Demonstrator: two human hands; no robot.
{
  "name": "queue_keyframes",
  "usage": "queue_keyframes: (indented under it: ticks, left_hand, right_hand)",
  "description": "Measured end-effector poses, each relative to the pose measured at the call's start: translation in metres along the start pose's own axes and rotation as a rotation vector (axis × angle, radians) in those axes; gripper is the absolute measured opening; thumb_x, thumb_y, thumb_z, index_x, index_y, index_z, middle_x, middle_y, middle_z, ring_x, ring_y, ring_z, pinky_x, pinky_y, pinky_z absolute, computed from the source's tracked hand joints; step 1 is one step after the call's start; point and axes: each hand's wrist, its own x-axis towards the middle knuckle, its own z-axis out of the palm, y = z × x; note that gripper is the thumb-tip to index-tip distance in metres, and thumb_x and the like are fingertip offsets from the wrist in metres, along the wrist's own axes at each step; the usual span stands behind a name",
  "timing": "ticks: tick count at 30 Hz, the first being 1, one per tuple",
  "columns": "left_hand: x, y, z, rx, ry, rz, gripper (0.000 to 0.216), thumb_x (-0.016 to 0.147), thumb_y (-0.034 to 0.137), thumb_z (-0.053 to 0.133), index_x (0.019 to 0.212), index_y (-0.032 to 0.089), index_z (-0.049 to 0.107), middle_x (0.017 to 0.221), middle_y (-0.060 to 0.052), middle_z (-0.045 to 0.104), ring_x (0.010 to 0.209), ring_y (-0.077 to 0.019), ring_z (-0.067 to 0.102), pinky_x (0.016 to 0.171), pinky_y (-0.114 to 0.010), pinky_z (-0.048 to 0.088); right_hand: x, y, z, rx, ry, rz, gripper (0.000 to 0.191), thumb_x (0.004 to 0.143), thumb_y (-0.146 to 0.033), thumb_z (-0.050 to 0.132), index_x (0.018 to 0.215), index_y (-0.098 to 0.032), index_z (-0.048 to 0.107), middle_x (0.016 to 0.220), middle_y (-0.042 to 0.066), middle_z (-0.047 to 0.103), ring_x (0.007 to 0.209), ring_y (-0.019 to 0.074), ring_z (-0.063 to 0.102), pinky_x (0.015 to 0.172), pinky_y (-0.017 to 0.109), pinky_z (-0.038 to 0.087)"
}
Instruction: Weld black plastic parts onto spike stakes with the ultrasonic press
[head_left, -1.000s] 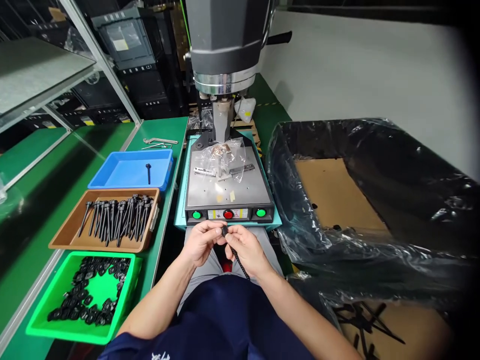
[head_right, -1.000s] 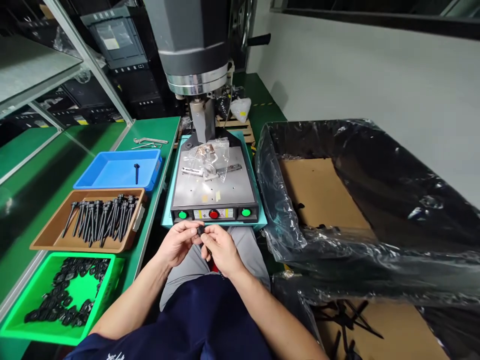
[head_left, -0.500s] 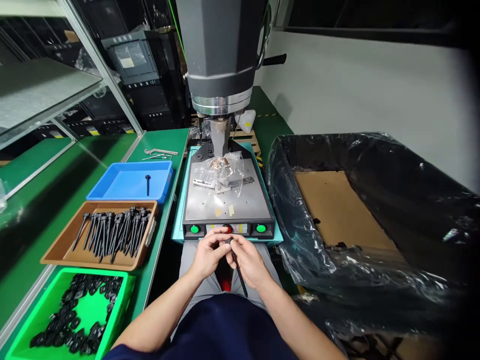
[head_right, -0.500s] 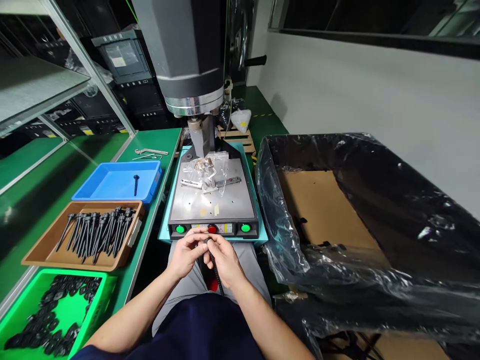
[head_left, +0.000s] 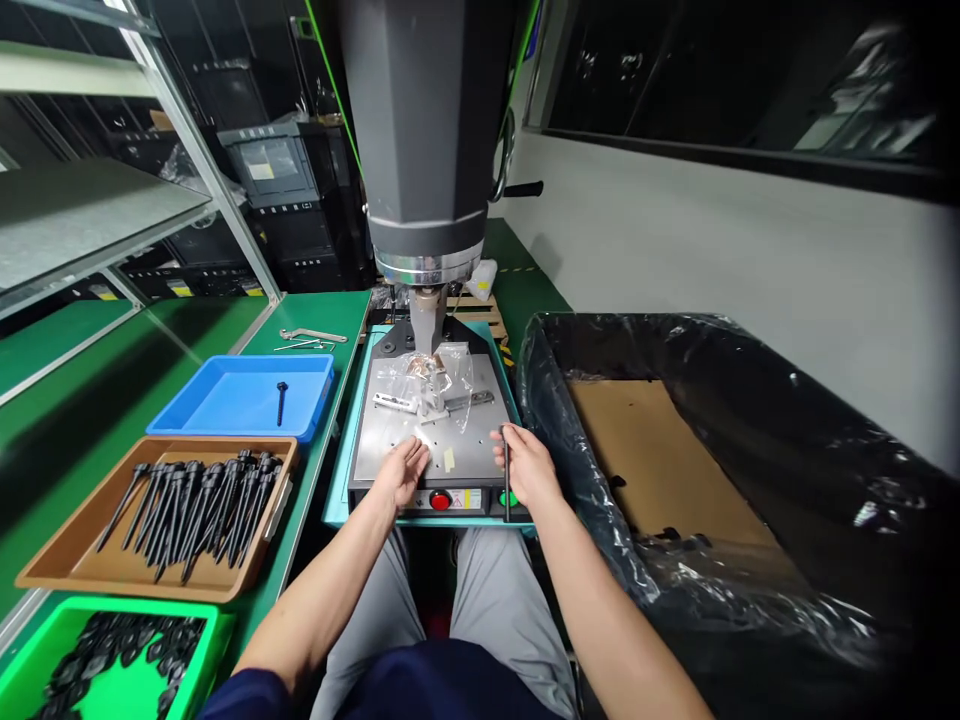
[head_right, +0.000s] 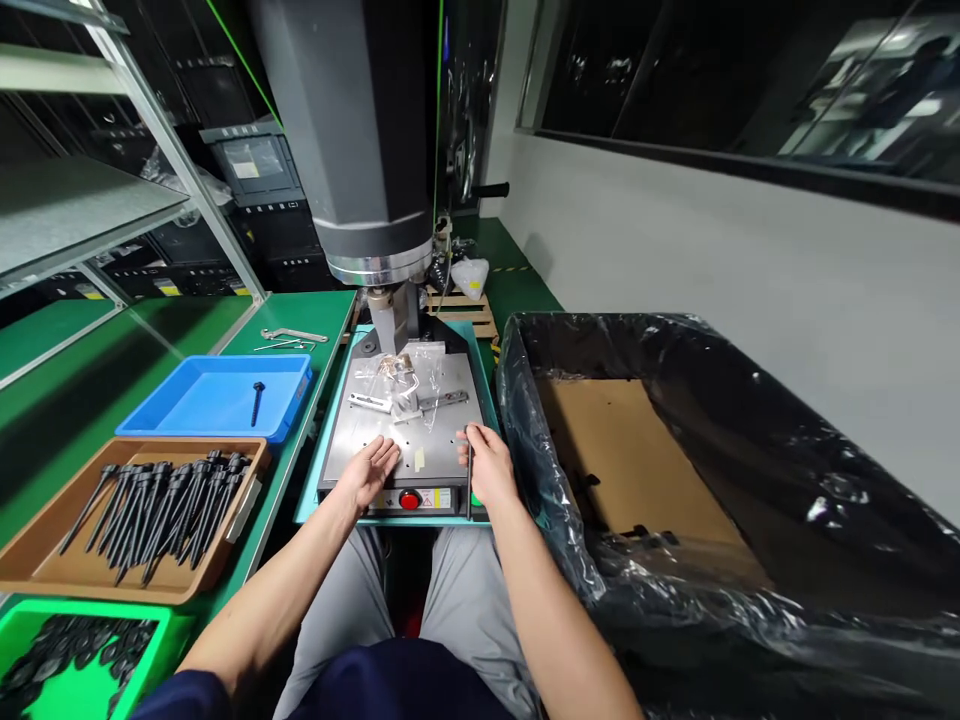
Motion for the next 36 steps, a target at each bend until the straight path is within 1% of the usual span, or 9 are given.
queue_keyframes:
  ticks: [6,12,15,18,20,26,29,32,36]
  left_hand:
    - [-0.008,-0.019,0.018,-0.050,-0.094,-0.263,0.036,0.085,0.035,0.066,0.107,0.011,0.052,0.096,-0.015,0.065,0.082,-0.0212,0.070,0.069,-0.032,0.061]
    - [0.006,-0.027,0.047,-0.096,-0.293,-0.194,0.037,0.087,0.047,0.060,0.095,0.011,0.058,0.081,-0.008,0.067,0.065,-0.0130,0.067,0.066,-0.025,0.057]
    - [0.013,-0.022,0.053,-0.166,-0.332,-0.159,0.022,0.089,0.033,0.061,0.088,0.011,0.061,0.069,-0.004,0.065,0.054,-0.0100,0.062,0.059,-0.022,0.055]
    - [0.009,-0.014,0.052,-0.271,-0.249,-0.076,0.004,0.086,0.011,0.061,0.083,0.012,0.060,0.070,-0.004,0.067,0.060,-0.0105,0.066,0.061,-0.021,0.057]
    - [0.002,-0.005,0.050,-0.308,-0.218,-0.020,0.011,0.083,0.004,0.063,0.080,0.014,0.058,0.071,-0.002,0.067,0.065,-0.0094,0.067,0.064,-0.018,0.057]
    - [-0.022,0.022,0.050,-0.279,-0.294,0.109,0.014,0.080,0.002,0.064,0.078,0.014,0.058,0.071,0.000,0.065,0.066,-0.0080,0.067,0.064,-0.016,0.057]
    - [-0.028,0.029,0.052,-0.255,-0.338,0.157,0.013,0.079,0.002,0.065,0.077,0.014,0.059,0.071,-0.001,0.065,0.066,-0.0086,0.066,0.062,-0.016,0.056]
    - [-0.030,0.032,0.053,-0.229,-0.359,0.174,0.015,0.076,0.003,0.069,0.077,0.015,0.060,0.072,0.000,0.065,0.066,-0.0085,0.066,0.062,-0.015,0.056]
    - [-0.030,0.034,0.054,-0.215,-0.382,0.174,0.017,0.071,0.004,0.073,0.076,0.015,0.060,0.072,0.000,0.066,0.067,-0.0085,0.066,0.063,-0.016,0.055]
  right_hand:
    - [0.049,0.008,0.032,-0.031,-0.141,0.152,0.028,0.065,-0.031,0.082,0.078,-0.017,0.061,0.068,0.002,0.067,0.054,0.0129,0.060,0.047,0.022,0.046]
    - [0.047,0.004,0.049,-0.057,-0.443,0.237,0.036,0.061,-0.037,0.084,0.085,-0.016,0.067,0.075,0.005,0.070,0.062,0.0166,0.064,0.054,0.027,0.049]
    - [0.043,0.000,0.049,-0.086,-0.522,0.244,0.042,0.059,-0.040,0.085,0.089,-0.016,0.067,0.076,0.005,0.070,0.062,0.0165,0.063,0.053,0.026,0.047]
    - [0.044,0.000,0.051,-0.083,-0.498,0.140,0.045,0.059,-0.038,0.086,0.094,-0.018,0.065,0.078,0.003,0.069,0.064,0.0147,0.062,0.055,0.025,0.046]
    - [0.047,0.001,0.056,-0.080,-0.450,0.031,0.047,0.059,-0.036,0.085,0.098,-0.019,0.065,0.083,0.002,0.069,0.068,0.0142,0.062,0.062,0.026,0.049]
    - [0.060,0.003,0.080,-0.325,-0.358,-0.376,0.036,0.068,-0.036,0.076,0.101,-0.021,0.069,0.094,0.003,0.068,0.082,0.0186,0.061,0.079,0.034,0.049]
    - [0.067,0.003,0.092,-0.442,-0.252,-0.563,0.032,0.071,-0.033,0.072,0.101,-0.023,0.072,0.112,0.007,0.064,0.093,0.0220,0.061,0.081,0.035,0.049]
    - [0.075,0.005,0.103,-0.428,-0.204,-0.653,0.032,0.070,-0.032,0.072,0.100,-0.023,0.073,0.122,0.009,0.057,0.109,0.0252,0.056,0.087,0.035,0.048]
    - [0.086,0.008,0.117,-0.401,-0.235,-0.650,0.031,0.069,-0.033,0.072,0.098,-0.022,0.072,0.120,0.008,0.059,0.111,0.0250,0.056,0.096,0.037,0.045]
